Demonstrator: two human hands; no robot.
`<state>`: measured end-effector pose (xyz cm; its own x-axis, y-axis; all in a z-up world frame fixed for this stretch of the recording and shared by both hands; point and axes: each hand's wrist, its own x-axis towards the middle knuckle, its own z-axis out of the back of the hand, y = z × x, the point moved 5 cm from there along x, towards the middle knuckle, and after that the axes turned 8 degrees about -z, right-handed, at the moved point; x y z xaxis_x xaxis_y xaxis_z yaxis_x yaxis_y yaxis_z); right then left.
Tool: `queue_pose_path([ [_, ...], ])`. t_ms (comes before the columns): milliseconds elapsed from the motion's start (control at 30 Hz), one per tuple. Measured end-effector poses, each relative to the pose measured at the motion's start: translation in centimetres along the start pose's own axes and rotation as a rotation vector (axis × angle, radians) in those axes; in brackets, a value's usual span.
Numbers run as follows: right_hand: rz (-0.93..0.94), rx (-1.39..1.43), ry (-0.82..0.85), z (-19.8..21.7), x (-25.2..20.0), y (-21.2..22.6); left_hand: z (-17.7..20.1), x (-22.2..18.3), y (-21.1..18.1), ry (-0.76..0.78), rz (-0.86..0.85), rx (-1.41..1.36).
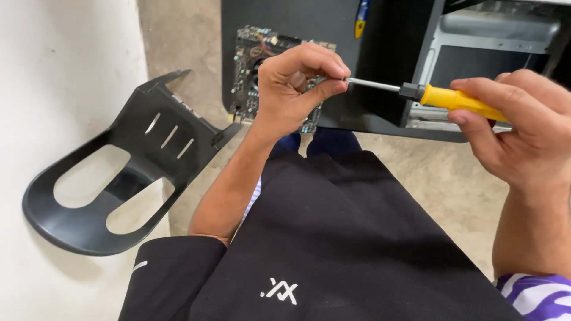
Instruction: Reinstalling a motherboard and RAM into a computer case using a screwdriver.
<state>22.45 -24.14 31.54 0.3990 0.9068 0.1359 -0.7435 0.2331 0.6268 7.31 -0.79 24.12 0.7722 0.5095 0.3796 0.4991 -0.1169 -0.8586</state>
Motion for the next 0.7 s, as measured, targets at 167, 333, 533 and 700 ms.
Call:
queue_pose_path([
  [167, 0.042, -0.019, 0.000, -2.3, -1.2, 3.0, 1.8, -2.7, -2.3, -0.007, -0.031, 0.075],
  [333, 0.032, -0.058, 0.057, -3.8, -2.4, 4.6, 2.6, -4.8, -4.4, 0.036, -0.070, 0.183],
  [533, 0.056, -0.154, 0.094, -5.1, -3.0, 6.4, 3.4, -6.1, -5.0, 0.104, -0.019, 0.274],
  [700, 0.045, -0.343, 0.109, -6.6, -2.5, 6.4, 4.7, -6.3, -3.7, 0.282, -0.175, 0.500],
])
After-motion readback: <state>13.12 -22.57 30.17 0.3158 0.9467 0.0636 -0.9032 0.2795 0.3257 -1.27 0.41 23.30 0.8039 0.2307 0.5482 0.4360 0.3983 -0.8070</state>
